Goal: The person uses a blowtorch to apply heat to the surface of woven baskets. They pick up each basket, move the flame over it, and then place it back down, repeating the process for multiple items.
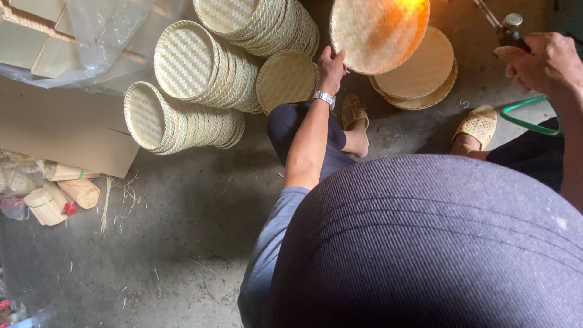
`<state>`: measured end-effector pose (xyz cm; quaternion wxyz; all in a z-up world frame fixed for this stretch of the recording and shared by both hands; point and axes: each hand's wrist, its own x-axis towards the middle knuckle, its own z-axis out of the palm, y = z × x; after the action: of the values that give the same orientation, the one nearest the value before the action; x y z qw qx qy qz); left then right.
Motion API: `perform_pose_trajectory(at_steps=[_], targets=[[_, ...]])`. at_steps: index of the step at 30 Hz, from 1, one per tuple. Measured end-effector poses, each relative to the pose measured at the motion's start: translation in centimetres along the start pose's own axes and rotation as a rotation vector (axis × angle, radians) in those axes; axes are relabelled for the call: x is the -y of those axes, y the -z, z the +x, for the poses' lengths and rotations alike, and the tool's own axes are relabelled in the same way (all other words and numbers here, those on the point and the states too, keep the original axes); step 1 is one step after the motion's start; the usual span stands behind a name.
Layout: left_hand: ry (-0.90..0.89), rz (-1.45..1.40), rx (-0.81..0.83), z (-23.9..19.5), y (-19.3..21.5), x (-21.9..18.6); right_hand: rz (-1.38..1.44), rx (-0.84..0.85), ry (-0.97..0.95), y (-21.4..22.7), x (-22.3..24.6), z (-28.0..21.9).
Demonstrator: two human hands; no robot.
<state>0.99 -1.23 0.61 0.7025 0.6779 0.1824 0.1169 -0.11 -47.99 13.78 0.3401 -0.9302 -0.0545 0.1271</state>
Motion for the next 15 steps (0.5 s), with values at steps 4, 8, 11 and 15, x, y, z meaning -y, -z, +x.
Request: perform_pose_trajectory(at_steps=[4,8,11,15], targets=[[0.019,-0.027,-0.049,0.2,-0.1,-0.1,-0.025,0.042,-0.014,-0.4,-0.9,0.2],[0.1,-0.055,-0.166,0.0,-0.5,0.0,-0.069,0.088,-0.035,-0.8,-1.7,-0.4],[0.092,-0.028,-0.183,0.1,-0.7,-0.3,-0.096,0.133,-0.043,-0.9,-1.5,-0.7],[0.052,-0.103,-0.157,0.0,-0.8,-0.4,0.022,0.114,-0.065,-0.7,-0.7,-1.1]])
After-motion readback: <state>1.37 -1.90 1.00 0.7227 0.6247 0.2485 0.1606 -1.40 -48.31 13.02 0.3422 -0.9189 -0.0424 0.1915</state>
